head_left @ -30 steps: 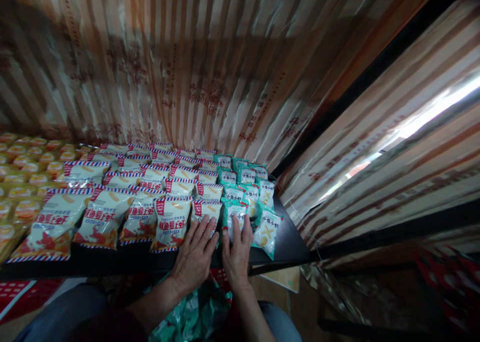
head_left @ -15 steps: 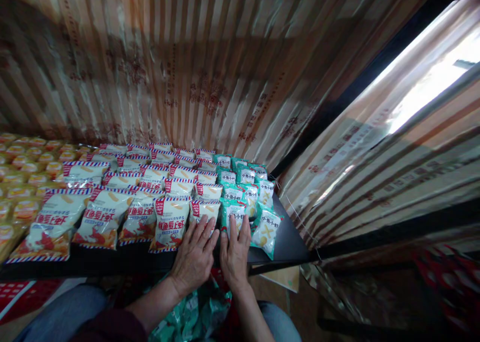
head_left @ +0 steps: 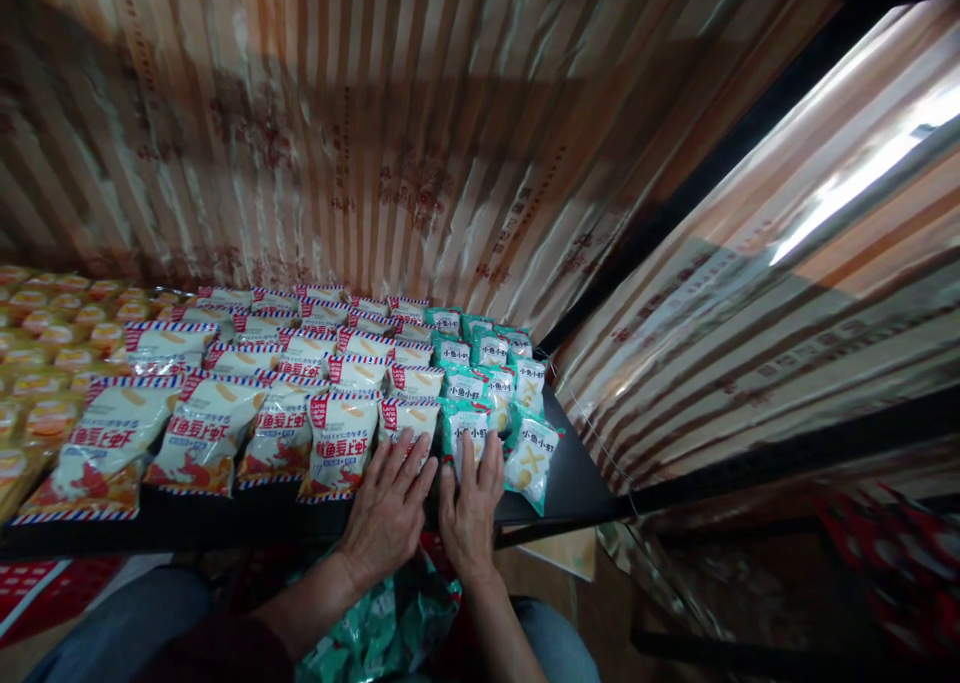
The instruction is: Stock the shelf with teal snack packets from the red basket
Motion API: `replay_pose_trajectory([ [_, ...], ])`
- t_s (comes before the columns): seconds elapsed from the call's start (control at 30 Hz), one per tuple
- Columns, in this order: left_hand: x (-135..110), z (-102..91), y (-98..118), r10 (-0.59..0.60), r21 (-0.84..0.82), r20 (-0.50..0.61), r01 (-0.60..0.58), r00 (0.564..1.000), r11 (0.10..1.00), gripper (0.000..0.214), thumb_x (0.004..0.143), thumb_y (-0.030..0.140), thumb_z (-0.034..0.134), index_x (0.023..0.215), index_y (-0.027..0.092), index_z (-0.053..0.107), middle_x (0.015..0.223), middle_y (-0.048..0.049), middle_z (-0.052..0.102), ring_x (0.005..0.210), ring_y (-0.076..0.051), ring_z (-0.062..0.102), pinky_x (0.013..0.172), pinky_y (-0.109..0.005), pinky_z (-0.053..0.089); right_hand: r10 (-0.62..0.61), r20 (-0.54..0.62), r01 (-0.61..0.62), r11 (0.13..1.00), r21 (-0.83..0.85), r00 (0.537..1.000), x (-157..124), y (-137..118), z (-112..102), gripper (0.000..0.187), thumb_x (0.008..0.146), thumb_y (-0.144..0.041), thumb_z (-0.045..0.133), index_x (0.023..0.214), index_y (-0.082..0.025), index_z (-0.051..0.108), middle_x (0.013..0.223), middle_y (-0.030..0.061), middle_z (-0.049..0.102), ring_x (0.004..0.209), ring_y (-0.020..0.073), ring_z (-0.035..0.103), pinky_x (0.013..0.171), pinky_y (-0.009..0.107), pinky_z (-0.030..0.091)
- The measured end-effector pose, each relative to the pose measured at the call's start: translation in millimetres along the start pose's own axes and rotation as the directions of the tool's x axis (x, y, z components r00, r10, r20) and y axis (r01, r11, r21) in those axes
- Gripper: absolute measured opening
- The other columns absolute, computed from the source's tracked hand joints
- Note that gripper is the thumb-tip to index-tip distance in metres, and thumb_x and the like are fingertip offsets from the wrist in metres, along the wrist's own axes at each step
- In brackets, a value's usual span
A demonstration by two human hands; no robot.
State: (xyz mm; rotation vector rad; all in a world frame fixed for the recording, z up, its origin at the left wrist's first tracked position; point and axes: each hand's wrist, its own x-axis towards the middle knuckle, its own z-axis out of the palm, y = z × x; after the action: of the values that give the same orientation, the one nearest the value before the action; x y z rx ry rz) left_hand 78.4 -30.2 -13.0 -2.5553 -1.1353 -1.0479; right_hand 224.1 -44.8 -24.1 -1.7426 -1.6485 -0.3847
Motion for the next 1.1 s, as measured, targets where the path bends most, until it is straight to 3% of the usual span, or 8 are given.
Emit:
replay_pose_trajectory([
  [0.47,-1.9,-1.3,2.7,0.023,-0.009,-0.014,-0.023,1.0,1.0,0.049,0.083,0.025,0.053,0.132,0.016,0.049,0.15,-0.0113,0.033,0.142,-0.029,0.018,0.115,-0.047,0.014,0.003,-0.029,-0.003,1.0,-0.006,1.0,-11.3,4.4,-8.8,0.056,0.095,-0.031,0.037,0.147,-0.025,0.019,0.153,0.0149,0.02,0.14,0.032,0.018,0.101,0.06,0.031],
  [0.63,-7.4,-4.6,10.6,0.075,-0.052,-0.015,-0.076,0.997,0.996,0.049,0.083,0.024,0.053,0.131,0.016,0.049,0.152,-0.0112,0.029,0.142,-0.03,0.018,0.115,-0.047,0.015,0.003,-0.082,-0.004,1.0,-0.009,0.997,-18.1,12.4,-21.1,0.051,0.095,-0.031,0.036,0.145,-0.021,0.026,0.151,0.0164,0.024,0.14,0.0312,0.02,0.103,0.059,0.03],
  [0.9,-17.5,-12.5,21.0,0.183,-0.085,0.031,-0.18,0.983,0.98,0.05,0.084,0.024,0.052,0.133,0.015,0.046,0.153,-0.0105,0.026,0.142,-0.03,0.017,0.114,-0.046,0.019,0.11,-0.253,-0.14,0.984,-0.106,0.961,-10.3,43.5,-32.7,0.058,0.093,-0.04,0.039,0.141,-0.009,0.032,0.146,0.0257,0.029,0.137,0.0354,0.024,0.101,0.061,0.03],
  [1.1,-13.7,-8.2,25.5,0.195,-0.124,0.123,-0.18,0.973,0.976,0.055,0.085,0.022,0.051,0.139,0.017,0.039,0.155,-0.0093,0.021,0.143,-0.031,0.009,0.114,-0.049,0.015,0.303,-0.238,-0.333,0.938,-0.096,0.923,-1.9,57.0,-28.3,0.072,0.089,-0.057,0.035,0.139,-0.006,0.036,0.146,0.0275,0.029,0.134,0.0391,0.027,0.101,0.061,0.029],
])
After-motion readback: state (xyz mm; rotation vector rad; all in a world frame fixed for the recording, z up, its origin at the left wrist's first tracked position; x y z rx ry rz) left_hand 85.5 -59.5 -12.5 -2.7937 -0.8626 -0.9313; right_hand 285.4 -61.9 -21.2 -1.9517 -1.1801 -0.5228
